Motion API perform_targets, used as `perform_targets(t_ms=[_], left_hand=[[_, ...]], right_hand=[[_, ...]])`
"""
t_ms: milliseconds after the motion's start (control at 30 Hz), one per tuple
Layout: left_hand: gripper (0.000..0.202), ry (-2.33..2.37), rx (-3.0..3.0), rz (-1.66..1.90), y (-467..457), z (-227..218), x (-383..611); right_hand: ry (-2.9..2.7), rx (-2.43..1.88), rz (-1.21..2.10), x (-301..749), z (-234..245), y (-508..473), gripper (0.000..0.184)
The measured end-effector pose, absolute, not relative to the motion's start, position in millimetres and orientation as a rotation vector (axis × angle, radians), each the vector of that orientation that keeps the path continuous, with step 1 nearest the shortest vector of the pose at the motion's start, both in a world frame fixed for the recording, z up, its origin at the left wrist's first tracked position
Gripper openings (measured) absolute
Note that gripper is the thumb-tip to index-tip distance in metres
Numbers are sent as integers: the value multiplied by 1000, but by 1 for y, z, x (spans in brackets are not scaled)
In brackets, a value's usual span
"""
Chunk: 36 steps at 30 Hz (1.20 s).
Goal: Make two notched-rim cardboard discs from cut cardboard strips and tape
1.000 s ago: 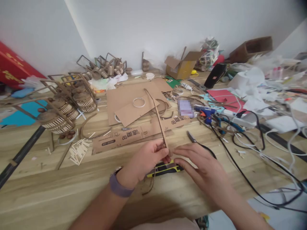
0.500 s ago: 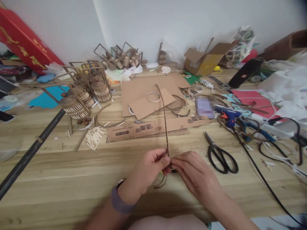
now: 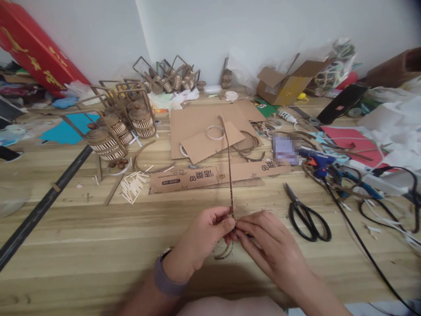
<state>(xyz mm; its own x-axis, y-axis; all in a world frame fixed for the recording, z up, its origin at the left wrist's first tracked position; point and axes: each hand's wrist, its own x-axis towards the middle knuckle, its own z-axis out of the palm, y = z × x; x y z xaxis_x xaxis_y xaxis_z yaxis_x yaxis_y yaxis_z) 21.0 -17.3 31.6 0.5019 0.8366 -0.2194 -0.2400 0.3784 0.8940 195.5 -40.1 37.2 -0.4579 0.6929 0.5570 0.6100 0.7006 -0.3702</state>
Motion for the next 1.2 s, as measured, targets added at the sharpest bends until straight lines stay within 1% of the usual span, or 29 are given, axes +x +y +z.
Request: perform_targets(t_ms=[267, 567, 700, 733, 800, 900, 1000, 1100, 1200], left_hand=[[51, 778, 953, 796, -20, 32, 24], [53, 792, 884, 830, -23, 32, 27], [65, 869, 768, 868, -27, 27, 27], [63, 894, 755, 885, -29, 26, 26], [50, 955, 793, 901, -34, 27, 24], [31, 1089, 974, 869, -44, 32, 19], [17, 1225, 1185, 827, -52, 39, 14], [12, 1306, 1359, 862, -56, 43, 12], [14, 1348, 1506, 909, -57, 45, 12]], right_hand=[[-2131, -1068, 158, 189, 42, -44, 13], [-2120, -1060, 26, 186, 39, -46, 12], [-2133, -1061, 2, 186, 38, -45, 13], [-2139, -1065, 1, 186, 38, -44, 13], [-2149, -1068, -10, 186, 39, -43, 13], [-2161, -1067, -32, 186, 39, -42, 11], [-2194, -1050, -43, 184, 40, -42, 11], [-2213, -1027, -33, 181, 42, -42, 13], [-2216, -1013, -19, 178, 44, -42, 14]])
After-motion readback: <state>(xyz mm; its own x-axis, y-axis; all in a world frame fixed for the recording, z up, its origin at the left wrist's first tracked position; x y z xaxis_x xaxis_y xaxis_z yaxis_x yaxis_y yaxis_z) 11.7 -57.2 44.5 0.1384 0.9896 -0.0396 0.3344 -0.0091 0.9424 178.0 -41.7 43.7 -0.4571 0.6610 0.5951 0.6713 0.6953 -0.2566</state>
